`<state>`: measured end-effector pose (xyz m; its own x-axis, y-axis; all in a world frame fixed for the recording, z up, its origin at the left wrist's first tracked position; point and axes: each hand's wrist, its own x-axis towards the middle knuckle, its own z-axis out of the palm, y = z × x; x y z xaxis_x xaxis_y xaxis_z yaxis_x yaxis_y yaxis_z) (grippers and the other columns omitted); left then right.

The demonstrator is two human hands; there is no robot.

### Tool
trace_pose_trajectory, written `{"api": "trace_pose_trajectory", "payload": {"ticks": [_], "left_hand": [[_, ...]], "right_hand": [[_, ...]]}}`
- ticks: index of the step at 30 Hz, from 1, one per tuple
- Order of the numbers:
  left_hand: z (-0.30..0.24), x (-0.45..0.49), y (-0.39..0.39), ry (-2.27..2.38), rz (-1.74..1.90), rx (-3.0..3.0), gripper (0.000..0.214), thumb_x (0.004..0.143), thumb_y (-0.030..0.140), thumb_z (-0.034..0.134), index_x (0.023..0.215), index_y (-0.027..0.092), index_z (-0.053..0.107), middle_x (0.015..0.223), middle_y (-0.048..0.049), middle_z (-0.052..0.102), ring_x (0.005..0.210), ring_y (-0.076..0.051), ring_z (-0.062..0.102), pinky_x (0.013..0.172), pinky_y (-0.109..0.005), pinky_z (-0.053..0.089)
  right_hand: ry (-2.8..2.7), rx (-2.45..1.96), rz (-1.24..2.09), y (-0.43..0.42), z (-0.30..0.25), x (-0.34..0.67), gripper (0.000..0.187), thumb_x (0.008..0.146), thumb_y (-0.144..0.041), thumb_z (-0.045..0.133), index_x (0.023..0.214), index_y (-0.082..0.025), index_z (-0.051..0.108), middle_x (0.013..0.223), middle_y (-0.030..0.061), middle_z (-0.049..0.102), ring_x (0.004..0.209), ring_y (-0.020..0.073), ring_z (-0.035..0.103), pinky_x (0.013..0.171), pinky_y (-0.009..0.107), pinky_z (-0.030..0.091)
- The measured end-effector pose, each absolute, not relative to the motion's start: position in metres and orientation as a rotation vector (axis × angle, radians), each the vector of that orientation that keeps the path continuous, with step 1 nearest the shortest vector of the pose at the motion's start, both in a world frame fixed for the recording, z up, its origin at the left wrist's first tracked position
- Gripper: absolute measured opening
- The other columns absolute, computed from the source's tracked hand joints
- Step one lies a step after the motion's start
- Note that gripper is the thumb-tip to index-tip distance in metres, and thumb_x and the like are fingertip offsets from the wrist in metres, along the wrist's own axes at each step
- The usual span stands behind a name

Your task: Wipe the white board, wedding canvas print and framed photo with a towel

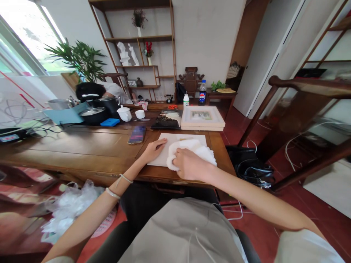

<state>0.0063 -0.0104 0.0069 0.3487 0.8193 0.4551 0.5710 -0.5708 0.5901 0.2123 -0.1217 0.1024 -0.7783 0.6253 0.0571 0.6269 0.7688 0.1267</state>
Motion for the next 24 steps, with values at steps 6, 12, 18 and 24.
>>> {"api": "trace_pose_trajectory", "payload": {"ticks": [6, 12, 18, 24], "left_hand": [[0.007, 0.006, -0.011, 1.214, 1.057, 2.278, 0.035, 0.084, 0.020, 0.044, 0.111, 0.012, 0.064, 0.125, -0.0092, 0.059, 0.120, -0.022, 0.052, 0.108, -0.036, 0.035], [0.011, 0.007, -0.012, 1.214, 1.046, 2.280, 0.035, 0.084, 0.020, 0.045, 0.112, 0.014, 0.064, 0.124, -0.0088, 0.059, 0.120, -0.021, 0.051, 0.107, -0.037, 0.035], [0.013, 0.006, -0.012, 1.222, 1.026, 2.275, 0.036, 0.085, 0.019, 0.041, 0.114, 0.015, 0.063, 0.125, -0.0076, 0.059, 0.119, -0.021, 0.053, 0.104, -0.036, 0.038], [0.013, 0.006, -0.014, 1.243, 1.052, 2.226, 0.036, 0.090, 0.026, 0.038, 0.111, 0.014, 0.064, 0.124, -0.0071, 0.060, 0.118, -0.021, 0.054, 0.103, -0.035, 0.038]], "right_hand": [[-2.960, -1.119, -0.233, -0.118, 0.104, 0.211, 0.011, 0.073, -0.019, 0.053, 0.072, -0.014, 0.063, 0.082, 0.0115, 0.059, 0.084, 0.0235, 0.054, 0.072, 0.031, 0.039], [-2.804, -1.549, -0.326, -0.053, 0.098, 0.198, 0.022, 0.076, -0.018, 0.047, 0.087, -0.011, 0.065, 0.091, 0.0155, 0.065, 0.078, 0.0228, 0.060, 0.059, 0.028, 0.039], [-2.799, -1.511, -0.391, -0.064, 0.089, 0.160, 0.026, 0.075, -0.014, 0.048, 0.093, -0.008, 0.066, 0.093, 0.0190, 0.065, 0.091, 0.0289, 0.058, 0.074, 0.035, 0.040], [-2.891, -1.134, -0.453, -0.137, 0.079, 0.141, 0.022, 0.073, -0.020, 0.052, 0.083, -0.009, 0.069, 0.095, 0.0238, 0.063, 0.093, 0.0325, 0.055, 0.078, 0.042, 0.039]]}}
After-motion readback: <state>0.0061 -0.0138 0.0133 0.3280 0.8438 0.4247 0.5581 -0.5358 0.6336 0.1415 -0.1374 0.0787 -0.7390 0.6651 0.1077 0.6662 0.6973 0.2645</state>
